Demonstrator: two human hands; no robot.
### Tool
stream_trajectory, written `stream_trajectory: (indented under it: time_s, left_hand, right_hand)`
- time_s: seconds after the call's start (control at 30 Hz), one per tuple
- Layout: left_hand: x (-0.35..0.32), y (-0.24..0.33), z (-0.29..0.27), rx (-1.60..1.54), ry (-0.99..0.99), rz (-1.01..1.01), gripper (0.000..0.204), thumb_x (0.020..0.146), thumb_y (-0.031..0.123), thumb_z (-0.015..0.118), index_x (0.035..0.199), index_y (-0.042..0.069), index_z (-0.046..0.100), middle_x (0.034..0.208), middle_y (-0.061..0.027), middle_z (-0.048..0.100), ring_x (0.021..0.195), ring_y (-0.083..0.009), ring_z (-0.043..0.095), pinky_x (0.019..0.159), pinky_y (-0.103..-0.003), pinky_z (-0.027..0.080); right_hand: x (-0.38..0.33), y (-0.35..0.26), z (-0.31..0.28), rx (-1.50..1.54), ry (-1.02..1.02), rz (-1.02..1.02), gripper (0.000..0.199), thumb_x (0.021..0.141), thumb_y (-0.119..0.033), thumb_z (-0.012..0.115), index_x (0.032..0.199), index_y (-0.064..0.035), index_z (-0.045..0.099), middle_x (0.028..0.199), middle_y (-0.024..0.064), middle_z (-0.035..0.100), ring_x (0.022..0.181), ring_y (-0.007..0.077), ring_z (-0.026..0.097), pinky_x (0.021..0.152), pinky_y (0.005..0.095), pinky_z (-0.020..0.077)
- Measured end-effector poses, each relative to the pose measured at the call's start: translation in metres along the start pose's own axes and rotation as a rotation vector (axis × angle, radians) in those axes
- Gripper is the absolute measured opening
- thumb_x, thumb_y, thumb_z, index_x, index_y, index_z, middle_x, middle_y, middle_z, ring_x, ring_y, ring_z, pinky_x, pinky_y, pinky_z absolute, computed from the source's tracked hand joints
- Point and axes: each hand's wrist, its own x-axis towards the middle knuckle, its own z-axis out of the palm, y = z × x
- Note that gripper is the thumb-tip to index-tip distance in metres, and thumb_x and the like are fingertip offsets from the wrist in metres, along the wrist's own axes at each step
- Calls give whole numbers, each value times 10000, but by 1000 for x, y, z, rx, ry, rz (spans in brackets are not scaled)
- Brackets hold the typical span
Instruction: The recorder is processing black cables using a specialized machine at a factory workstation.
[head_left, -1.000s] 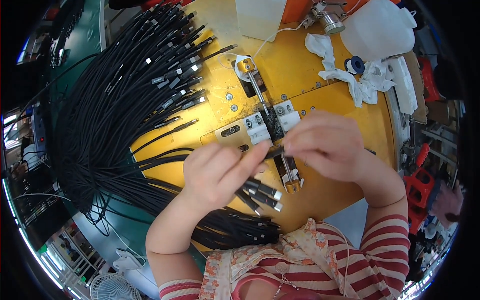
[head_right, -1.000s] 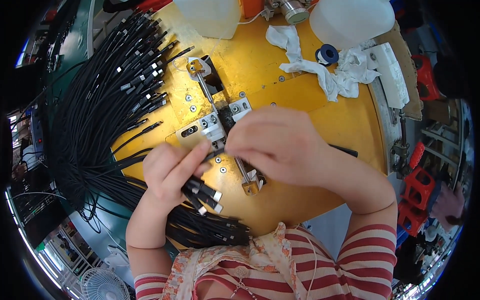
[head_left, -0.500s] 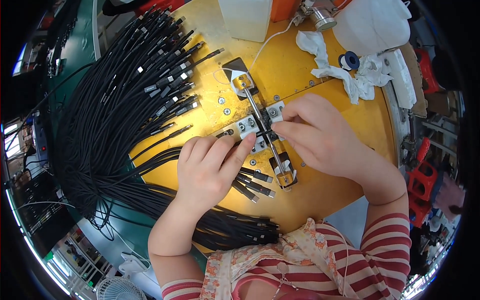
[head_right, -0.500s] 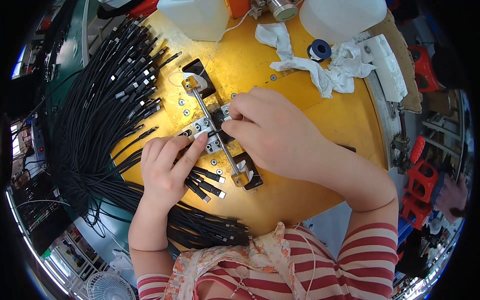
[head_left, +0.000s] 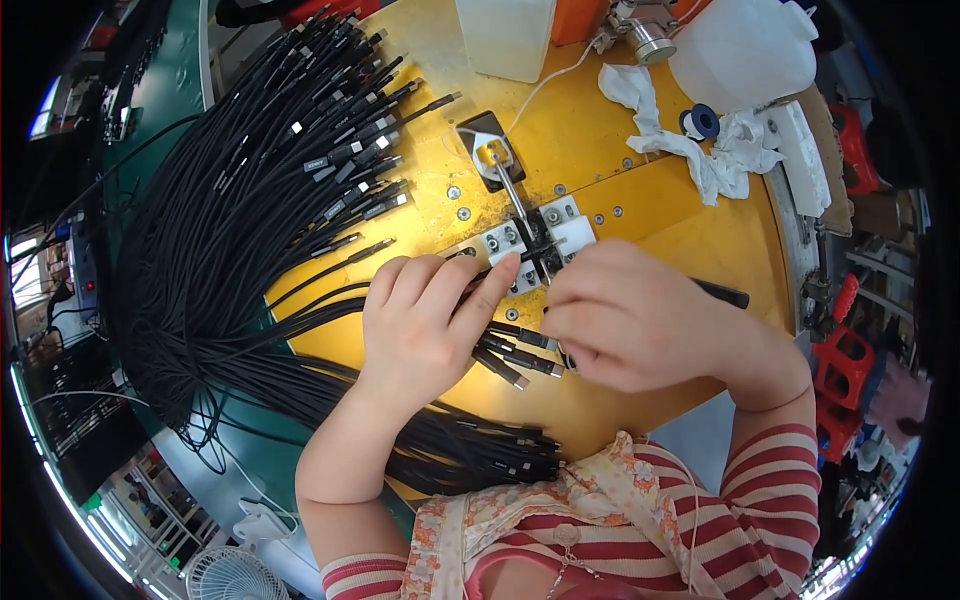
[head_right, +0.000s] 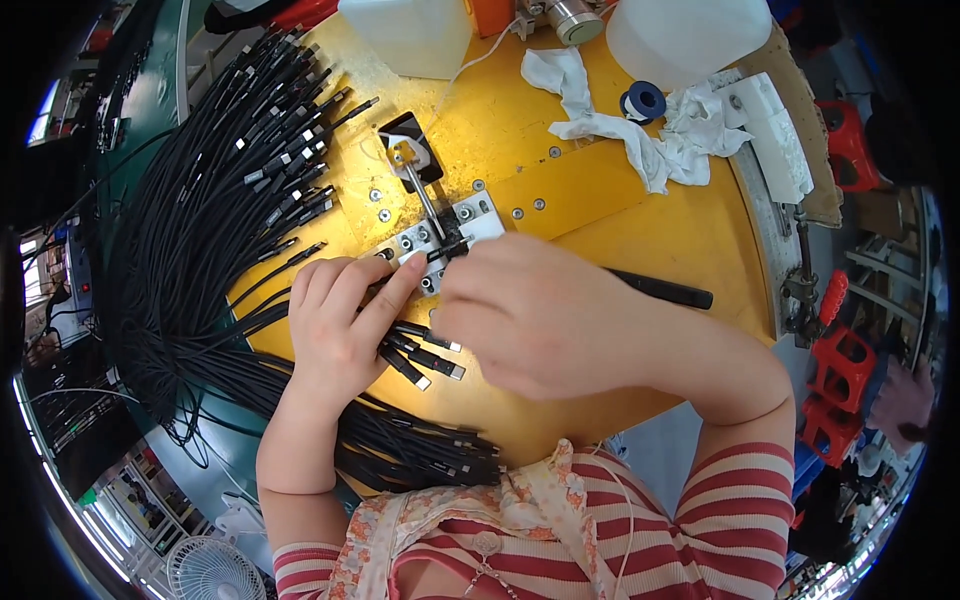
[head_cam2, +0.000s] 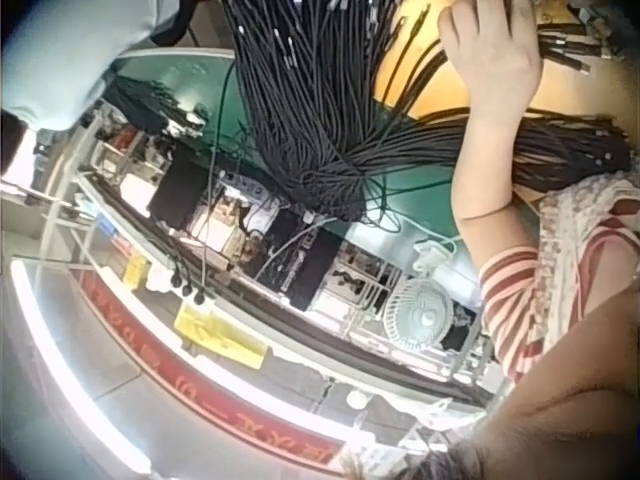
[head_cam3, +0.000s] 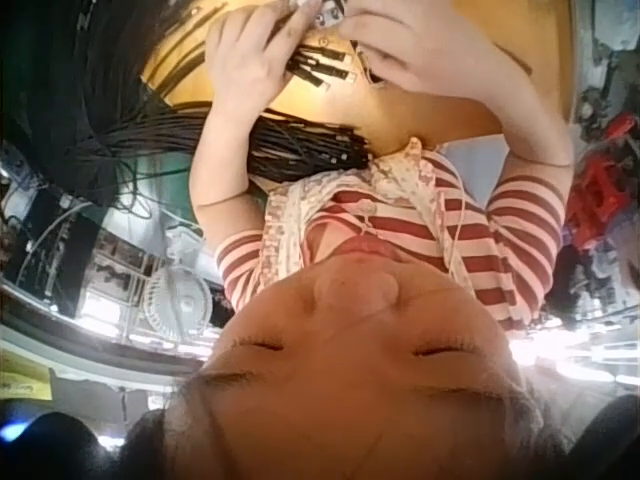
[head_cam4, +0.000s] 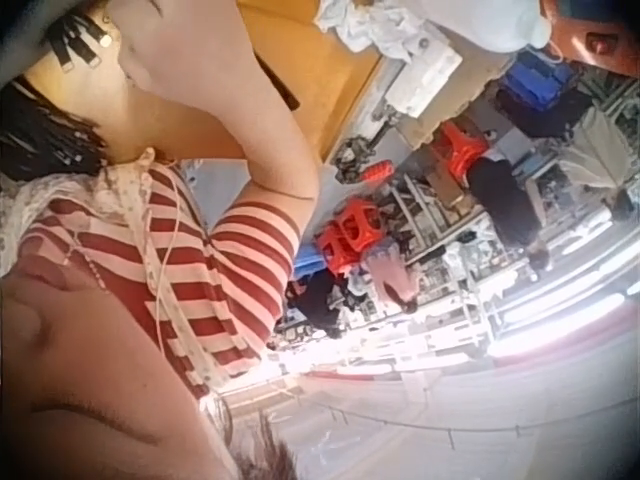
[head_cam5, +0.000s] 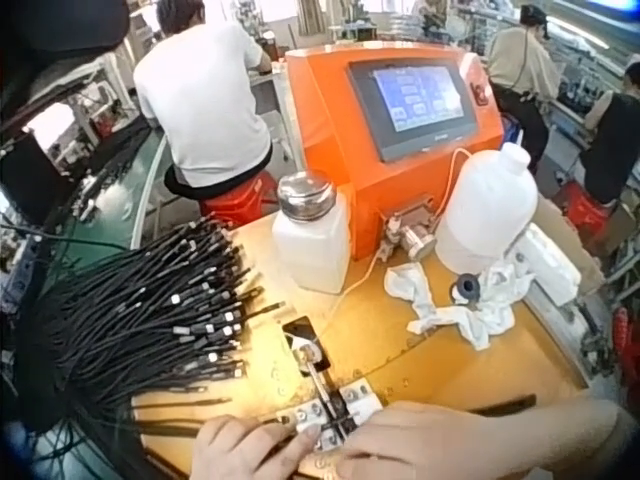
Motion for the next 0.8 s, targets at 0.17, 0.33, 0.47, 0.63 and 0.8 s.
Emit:
stream_trajectory:
  time_s: [0.17,0.33,0.47,0.63,0.8]
  left_hand:
    - [-1,1,4,-41,30,-14,410,722,132,621,1129,132,676,944,-10,590,816,-181,534,751,-311,419]
    - [-1,2,2,-89,36,-33,439,689,121,660,1127,113,669,960,-23,603,820,-198,551,747,-329,444]
    - [-3,1,3,-81,51,-40,424,691,111,657,1115,103,672,952,-27,608,823,-203,558,748,-333,452]
    - [5,-4,-8,-45,88,28,400,670,76,675,1070,49,672,866,-34,614,772,-206,557,690,-324,459]
    - [4,13,-42,-370,-37,-87,356,687,37,726,1032,-6,653,763,-65,583,653,-225,555,586,-325,470]
  right_hand:
    - [-6,-3,10,-67,35,-138,188,694,-91,637,865,-28,592,827,80,532,757,258,554,649,369,456]
    - [-7,8,-3,-128,112,-100,180,724,-100,625,891,-33,621,868,79,584,785,256,579,658,360,470]
    - [-6,9,-2,-91,139,-30,187,726,-80,640,909,-44,643,896,75,608,793,251,588,669,355,474]
    - [-3,10,-2,-35,189,-20,215,701,-28,669,913,-44,641,897,70,609,799,249,594,669,354,473]
    - [-1,5,-4,27,255,-81,248,682,15,681,919,-43,639,891,64,610,779,241,597,649,343,470]
